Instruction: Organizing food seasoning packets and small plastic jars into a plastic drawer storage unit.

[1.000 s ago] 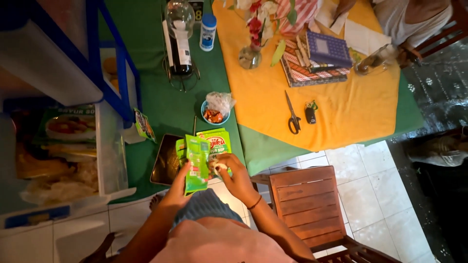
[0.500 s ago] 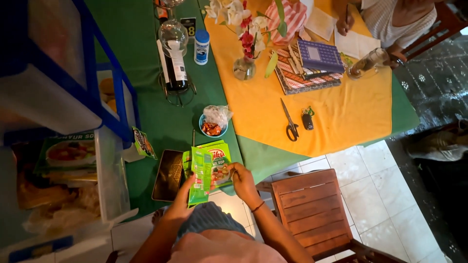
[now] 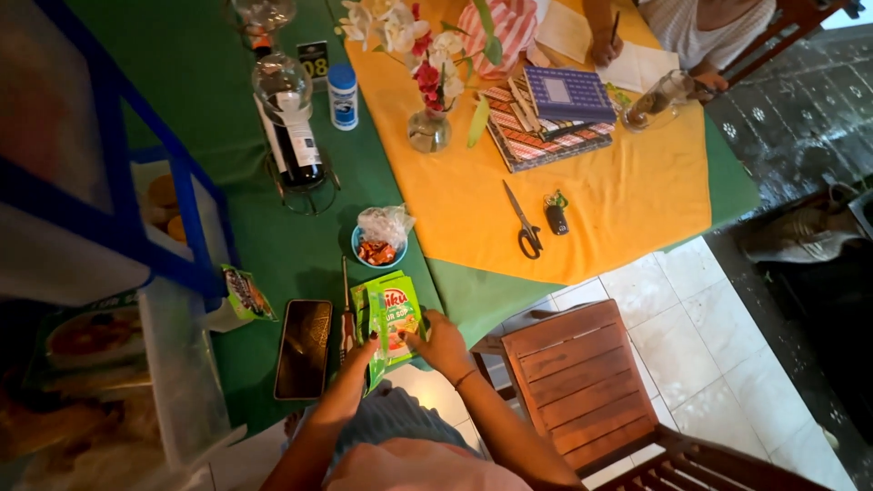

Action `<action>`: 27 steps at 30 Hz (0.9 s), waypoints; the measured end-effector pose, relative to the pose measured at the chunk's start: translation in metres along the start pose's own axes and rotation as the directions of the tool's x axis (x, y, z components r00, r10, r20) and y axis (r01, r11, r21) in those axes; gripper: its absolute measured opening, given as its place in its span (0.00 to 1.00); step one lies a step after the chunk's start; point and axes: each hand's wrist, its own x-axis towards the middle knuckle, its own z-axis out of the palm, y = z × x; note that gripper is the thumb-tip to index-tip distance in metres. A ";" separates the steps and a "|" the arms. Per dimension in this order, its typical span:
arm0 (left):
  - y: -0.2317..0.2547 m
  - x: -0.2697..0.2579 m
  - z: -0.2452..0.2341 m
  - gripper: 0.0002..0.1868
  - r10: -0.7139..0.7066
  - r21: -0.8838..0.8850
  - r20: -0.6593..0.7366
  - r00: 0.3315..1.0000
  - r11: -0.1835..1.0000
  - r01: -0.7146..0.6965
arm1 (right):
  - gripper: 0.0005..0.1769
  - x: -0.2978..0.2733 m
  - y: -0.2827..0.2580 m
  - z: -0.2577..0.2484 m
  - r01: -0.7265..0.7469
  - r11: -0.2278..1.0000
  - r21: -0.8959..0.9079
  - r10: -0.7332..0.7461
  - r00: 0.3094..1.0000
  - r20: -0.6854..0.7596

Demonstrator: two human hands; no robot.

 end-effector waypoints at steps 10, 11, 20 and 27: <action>0.018 -0.003 0.025 0.28 -0.042 0.177 -0.047 0.998 0.983 0.050 | 0.19 -0.013 0.017 -0.006 -0.090 0.979 0.183 0.110 0.989 -0.103; 0.019 -0.002 0.029 0.27 -0.025 0.256 -0.078 0.997 0.966 0.044 | 0.15 -0.014 0.018 -0.008 -0.070 0.958 0.277 0.091 0.994 -0.064; 0.017 0.000 0.048 0.29 0.051 0.459 0.008 0.999 0.887 -0.049 | 0.07 -0.056 -0.065 -0.065 -0.060 0.812 0.580 -0.053 0.983 0.176; -0.010 0.001 0.020 0.30 0.025 0.290 0.143 0.989 0.955 -0.066 | 0.14 -0.066 -0.088 -0.077 0.279 0.806 0.522 -0.342 0.939 0.027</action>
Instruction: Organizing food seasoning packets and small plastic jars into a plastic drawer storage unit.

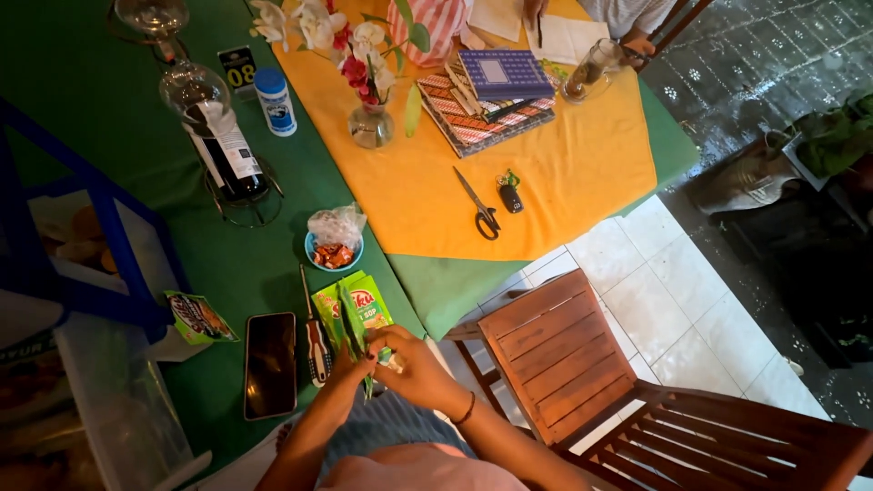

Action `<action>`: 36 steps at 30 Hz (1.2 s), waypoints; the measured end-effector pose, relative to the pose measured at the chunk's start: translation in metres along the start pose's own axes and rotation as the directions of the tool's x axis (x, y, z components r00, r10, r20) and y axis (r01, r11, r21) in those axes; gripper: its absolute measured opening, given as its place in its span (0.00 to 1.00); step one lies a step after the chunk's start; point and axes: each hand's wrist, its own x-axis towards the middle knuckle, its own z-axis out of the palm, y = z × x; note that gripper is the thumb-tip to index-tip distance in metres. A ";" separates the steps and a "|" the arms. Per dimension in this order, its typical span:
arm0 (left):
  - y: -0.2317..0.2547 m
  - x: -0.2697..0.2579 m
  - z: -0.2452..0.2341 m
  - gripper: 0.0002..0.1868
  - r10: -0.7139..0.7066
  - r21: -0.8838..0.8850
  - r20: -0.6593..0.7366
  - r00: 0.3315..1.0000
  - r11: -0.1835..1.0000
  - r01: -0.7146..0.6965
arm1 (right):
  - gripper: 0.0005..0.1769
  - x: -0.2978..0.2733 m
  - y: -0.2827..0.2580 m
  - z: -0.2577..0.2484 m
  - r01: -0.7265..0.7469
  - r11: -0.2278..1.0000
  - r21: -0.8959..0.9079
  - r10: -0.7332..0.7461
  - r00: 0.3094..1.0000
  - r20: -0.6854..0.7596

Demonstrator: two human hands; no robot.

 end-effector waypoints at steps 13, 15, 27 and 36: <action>0.010 -0.018 0.008 0.26 -0.229 -0.562 0.000 0.973 0.805 0.189 | 0.30 -0.004 0.008 0.001 -0.197 0.887 0.417 0.178 0.980 0.086; 0.019 -0.021 0.014 0.23 -0.223 -0.543 0.011 0.975 0.818 0.193 | 0.26 -0.002 -0.001 0.007 -0.069 0.982 0.176 0.068 0.998 0.013; 0.012 -0.037 0.018 0.19 -0.230 -0.524 0.123 0.965 0.811 0.260 | 0.17 0.010 -0.015 0.010 0.107 0.942 -0.319 -0.163 0.974 -0.156; -0.010 -0.036 -0.017 0.13 0.122 -0.718 0.183 0.976 0.694 0.048 | 0.22 -0.006 -0.034 0.025 0.370 0.854 -0.366 -0.365 0.927 0.086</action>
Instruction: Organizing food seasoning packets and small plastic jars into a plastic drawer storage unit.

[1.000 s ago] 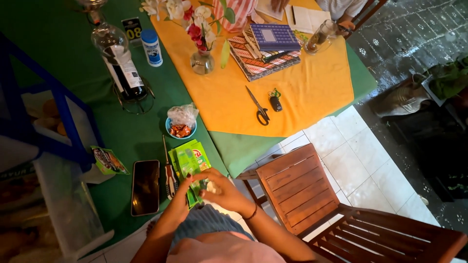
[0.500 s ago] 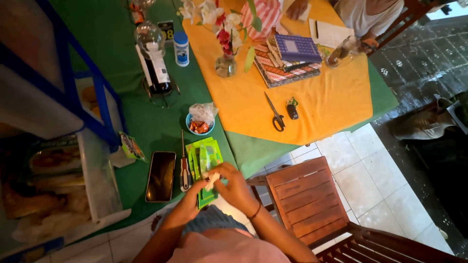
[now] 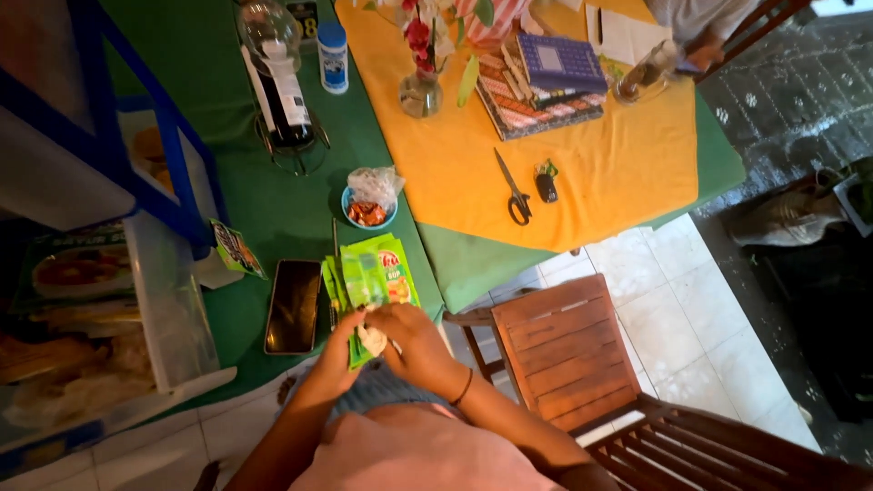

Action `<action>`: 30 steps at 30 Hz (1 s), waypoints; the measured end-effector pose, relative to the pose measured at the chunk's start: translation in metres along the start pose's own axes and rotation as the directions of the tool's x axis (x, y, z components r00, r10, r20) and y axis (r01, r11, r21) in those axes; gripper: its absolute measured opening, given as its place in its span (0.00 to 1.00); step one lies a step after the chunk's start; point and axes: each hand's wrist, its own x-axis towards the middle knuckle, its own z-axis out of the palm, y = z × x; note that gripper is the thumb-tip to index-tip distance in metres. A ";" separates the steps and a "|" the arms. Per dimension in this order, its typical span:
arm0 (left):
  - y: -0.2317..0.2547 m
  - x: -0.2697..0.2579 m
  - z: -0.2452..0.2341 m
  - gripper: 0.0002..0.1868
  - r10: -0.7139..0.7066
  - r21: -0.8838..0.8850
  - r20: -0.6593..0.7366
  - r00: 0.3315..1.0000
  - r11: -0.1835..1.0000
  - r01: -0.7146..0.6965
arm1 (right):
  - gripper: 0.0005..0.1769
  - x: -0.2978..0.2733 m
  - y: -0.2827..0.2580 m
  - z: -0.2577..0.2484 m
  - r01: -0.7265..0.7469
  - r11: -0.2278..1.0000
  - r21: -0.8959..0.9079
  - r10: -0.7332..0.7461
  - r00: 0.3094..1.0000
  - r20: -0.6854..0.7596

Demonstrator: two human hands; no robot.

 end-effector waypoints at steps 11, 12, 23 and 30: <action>-0.009 0.004 0.010 0.19 -0.155 0.167 -0.321 0.935 0.962 0.216 | 0.16 0.003 0.019 0.003 -0.182 0.983 0.025 0.184 0.966 -0.180; -0.009 0.004 -0.001 0.19 -0.124 0.150 -0.301 0.945 0.973 0.175 | 0.13 -0.002 0.017 0.006 -0.178 0.981 0.075 0.187 0.971 -0.147; -0.002 0.006 0.026 0.21 0.040 0.141 -0.230 0.972 0.990 -0.007 | 0.15 -0.006 -0.001 -0.015 -0.105 0.986 0.126 0.103 0.994 0.022; -0.013 0.004 0.026 0.21 -0.108 0.169 -0.258 0.960 0.973 0.155 | 0.11 0.002 0.022 -0.017 -0.096 0.994 -0.058 0.089 0.990 -0.106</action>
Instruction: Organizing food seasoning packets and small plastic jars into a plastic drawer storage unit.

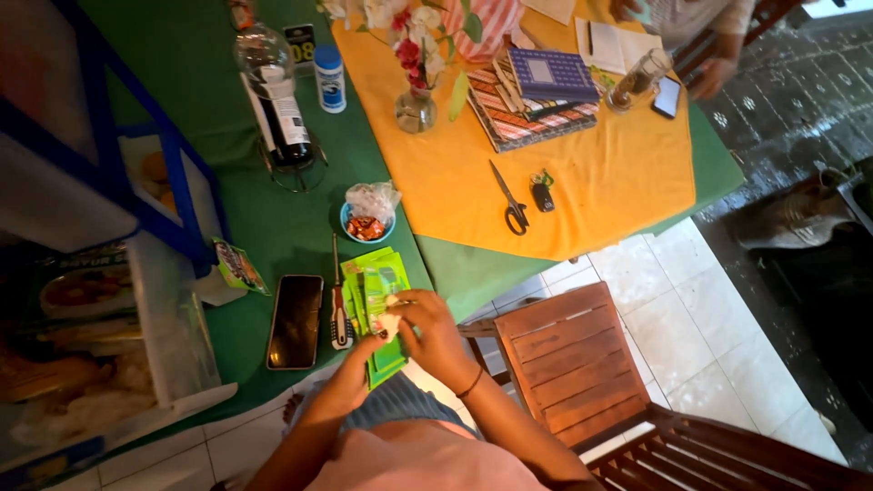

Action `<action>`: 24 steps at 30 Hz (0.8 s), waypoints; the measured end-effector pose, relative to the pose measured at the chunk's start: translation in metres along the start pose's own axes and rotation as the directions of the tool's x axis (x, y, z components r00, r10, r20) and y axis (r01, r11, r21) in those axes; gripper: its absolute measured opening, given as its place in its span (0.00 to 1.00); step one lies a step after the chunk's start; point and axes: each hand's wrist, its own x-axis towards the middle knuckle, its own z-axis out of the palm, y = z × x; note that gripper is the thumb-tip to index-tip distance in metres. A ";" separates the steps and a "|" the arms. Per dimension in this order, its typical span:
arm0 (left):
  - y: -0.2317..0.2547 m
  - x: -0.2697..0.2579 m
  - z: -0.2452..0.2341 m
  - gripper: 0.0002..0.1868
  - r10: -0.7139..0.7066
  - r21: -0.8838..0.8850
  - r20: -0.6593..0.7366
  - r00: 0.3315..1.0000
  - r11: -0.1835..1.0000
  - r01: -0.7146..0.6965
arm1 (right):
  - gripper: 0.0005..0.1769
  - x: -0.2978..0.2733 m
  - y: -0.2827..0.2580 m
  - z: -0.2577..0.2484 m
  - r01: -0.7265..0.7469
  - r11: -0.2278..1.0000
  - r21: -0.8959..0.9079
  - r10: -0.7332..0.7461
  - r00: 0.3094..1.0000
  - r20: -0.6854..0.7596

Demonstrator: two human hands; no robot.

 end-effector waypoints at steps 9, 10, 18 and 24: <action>-0.014 0.008 -0.017 0.21 0.073 0.010 -0.013 0.997 0.997 -0.073 | 0.15 -0.018 -0.008 0.015 -0.149 0.974 0.169 0.140 0.988 0.065; -0.019 0.010 -0.020 0.21 0.067 0.007 -0.011 0.998 0.998 -0.067 | 0.15 -0.013 -0.007 0.014 -0.154 0.974 0.164 0.145 0.987 0.065; -0.050 0.011 -0.046 0.21 -0.057 0.051 -0.037 0.998 0.997 0.059 | 0.15 0.014 0.018 0.012 -0.037 0.999 0.018 0.038 0.996 -0.082; -0.023 0.004 -0.054 0.19 0.065 0.025 -0.092 0.994 0.998 -0.063 | 0.12 -0.023 -0.002 0.025 -0.117 0.980 0.159 0.112 0.993 0.037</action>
